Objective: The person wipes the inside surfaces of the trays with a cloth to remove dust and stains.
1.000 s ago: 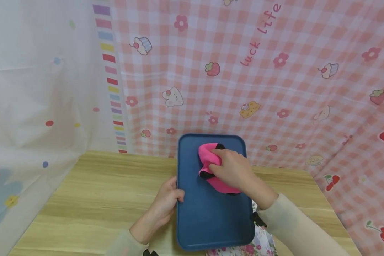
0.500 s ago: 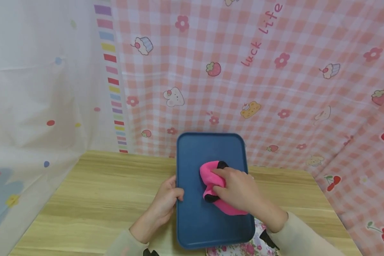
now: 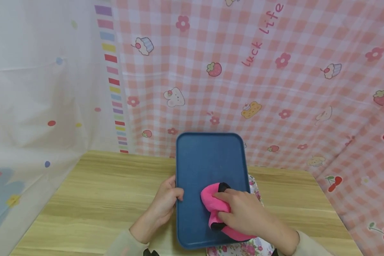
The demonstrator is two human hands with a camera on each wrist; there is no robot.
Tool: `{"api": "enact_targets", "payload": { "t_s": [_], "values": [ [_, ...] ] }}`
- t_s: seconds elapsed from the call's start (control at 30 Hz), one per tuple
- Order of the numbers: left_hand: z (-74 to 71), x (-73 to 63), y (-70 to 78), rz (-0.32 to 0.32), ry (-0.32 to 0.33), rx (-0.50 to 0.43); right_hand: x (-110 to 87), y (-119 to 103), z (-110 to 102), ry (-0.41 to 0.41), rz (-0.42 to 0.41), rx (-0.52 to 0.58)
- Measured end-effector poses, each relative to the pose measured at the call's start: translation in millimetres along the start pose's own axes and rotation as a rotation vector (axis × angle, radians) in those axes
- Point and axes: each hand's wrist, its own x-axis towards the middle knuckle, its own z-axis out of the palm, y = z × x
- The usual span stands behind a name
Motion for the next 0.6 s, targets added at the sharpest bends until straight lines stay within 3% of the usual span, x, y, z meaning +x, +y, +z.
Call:
{"api": "enact_targets", "payload": {
  "t_s": [0.23,0.6],
  "values": [
    [-0.2,0.1,0.9,0.010,0.008,0.006,-9.1,0.8,3.0,-0.063,-0.098,0.080],
    [0.4,-1.8,1.8,-0.005,-0.048,0.008,14.5,3.6,-18.3,0.112,-0.014,-0.049]
  ]
}}
